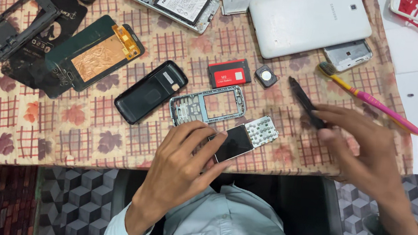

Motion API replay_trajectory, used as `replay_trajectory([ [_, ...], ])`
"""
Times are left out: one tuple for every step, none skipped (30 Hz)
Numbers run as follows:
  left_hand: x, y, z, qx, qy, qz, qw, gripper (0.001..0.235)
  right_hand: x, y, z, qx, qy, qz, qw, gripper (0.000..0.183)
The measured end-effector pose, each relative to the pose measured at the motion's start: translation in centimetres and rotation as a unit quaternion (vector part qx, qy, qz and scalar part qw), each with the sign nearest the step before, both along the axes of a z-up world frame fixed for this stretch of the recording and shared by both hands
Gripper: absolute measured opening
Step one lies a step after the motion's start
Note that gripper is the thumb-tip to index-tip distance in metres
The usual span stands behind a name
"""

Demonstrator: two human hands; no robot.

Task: The person cleans a small circuit board with a toothbrush, then places it into a phone chassis. They attach a camera module to the chassis and continue assembling the phone components on the workbench.

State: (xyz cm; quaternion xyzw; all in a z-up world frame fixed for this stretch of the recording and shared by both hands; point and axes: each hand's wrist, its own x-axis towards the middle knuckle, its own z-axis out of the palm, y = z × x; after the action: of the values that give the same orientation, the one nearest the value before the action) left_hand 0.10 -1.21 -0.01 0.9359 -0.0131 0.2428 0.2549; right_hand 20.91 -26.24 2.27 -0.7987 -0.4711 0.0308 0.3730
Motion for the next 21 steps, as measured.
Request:
replay_trajectory([
  [0.0,0.0,-0.1,0.000,-0.002,0.002,1.000,0.047,0.0,-0.4,-0.1,0.055,0.142,-0.026,0.988,0.030],
  [0.0,-0.1,-0.1,-0.001,-0.005,0.004,1.000,0.046,0.0,-0.7,-0.4,0.108,0.281,-0.052,0.952,0.031],
  [0.0,-0.1,-0.1,-0.001,-0.007,0.005,1.000,0.045,0.0,-0.9,-0.6,0.160,0.412,-0.078,0.894,0.033],
  [0.0,-0.1,-0.1,-0.002,-0.006,0.006,1.000,0.045,0.1,-1.1,-0.8,0.180,0.453,-0.096,0.868,0.033],
  [0.0,-0.1,-0.1,-0.003,-0.005,0.006,1.000,0.044,0.3,-1.1,-1.1,0.200,0.492,-0.114,0.839,0.033],
  [0.0,-0.1,-0.1,-0.004,-0.005,0.006,1.000,0.044,0.4,-1.1,-1.2,0.220,0.530,-0.131,0.809,0.034],
  [0.0,-0.1,-0.1,-0.004,-0.006,0.006,1.000,0.044,0.6,-1.1,-1.3,0.232,0.541,-0.115,0.800,0.033],
  [0.1,-0.1,0.0,-0.005,-0.007,0.006,1.000,0.044,0.7,-1.1,-1.4,0.243,0.552,-0.099,0.791,0.032],
  [0.0,-0.1,0.0,-0.005,-0.008,0.007,1.000,0.044,0.7,-1.0,-1.4,0.254,0.563,-0.082,0.782,0.032],
  [0.1,-0.1,0.0,-0.006,-0.007,0.005,1.000,0.044,0.8,-1.0,-1.4,0.250,0.547,-0.088,0.794,0.031],
  [0.0,0.0,0.0,-0.008,-0.005,0.003,1.000,0.044,0.8,-1.0,-1.3,0.246,0.530,-0.093,0.806,0.031],
  [0.0,0.0,0.0,-0.009,-0.004,0.002,1.000,0.044,0.7,-0.9,-1.3,0.241,0.513,-0.098,0.818,0.031],
  [0.0,0.0,0.0,-0.011,-0.002,0.002,1.000,0.044,0.6,-0.8,-1.2,0.189,0.446,-0.124,0.866,0.028],
  [0.0,0.0,0.0,-0.014,-0.001,0.002,1.000,0.045,0.4,-0.8,-1.0,0.135,0.373,-0.148,0.906,0.026],
  [0.0,0.1,0.0,-0.016,0.000,0.002,1.000,0.045,0.2,-0.8,-0.9,0.080,0.296,-0.171,0.936,0.025],
  [-0.1,0.1,0.0,-0.016,0.000,0.000,1.000,0.046,0.2,-0.6,-0.8,0.055,0.162,-0.147,0.974,0.023],
  [-0.1,0.2,0.1,-0.016,0.000,-0.002,1.000,0.047,0.2,-0.4,-0.7,0.029,0.025,-0.119,0.992,0.022],
  [-0.1,0.2,0.1,-0.017,-0.001,-0.005,1.000,0.048,0.1,-0.2,-0.6,0.003,-0.113,-0.088,0.990,0.022],
  [-0.1,0.2,0.1,-0.016,-0.001,-0.005,1.000,0.048,0.2,0.0,-0.6,-0.011,-0.133,-0.080,0.988,0.026],
  [-0.1,0.2,0.1,-0.015,-0.002,-0.006,1.000,0.048,0.2,0.3,-0.5,-0.026,-0.154,-0.071,0.985,0.030],
  [-0.1,0.2,0.1,-0.014,-0.003,-0.006,1.000,0.048,0.1,0.5,-0.5,-0.040,-0.174,-0.061,0.982,0.035],
])
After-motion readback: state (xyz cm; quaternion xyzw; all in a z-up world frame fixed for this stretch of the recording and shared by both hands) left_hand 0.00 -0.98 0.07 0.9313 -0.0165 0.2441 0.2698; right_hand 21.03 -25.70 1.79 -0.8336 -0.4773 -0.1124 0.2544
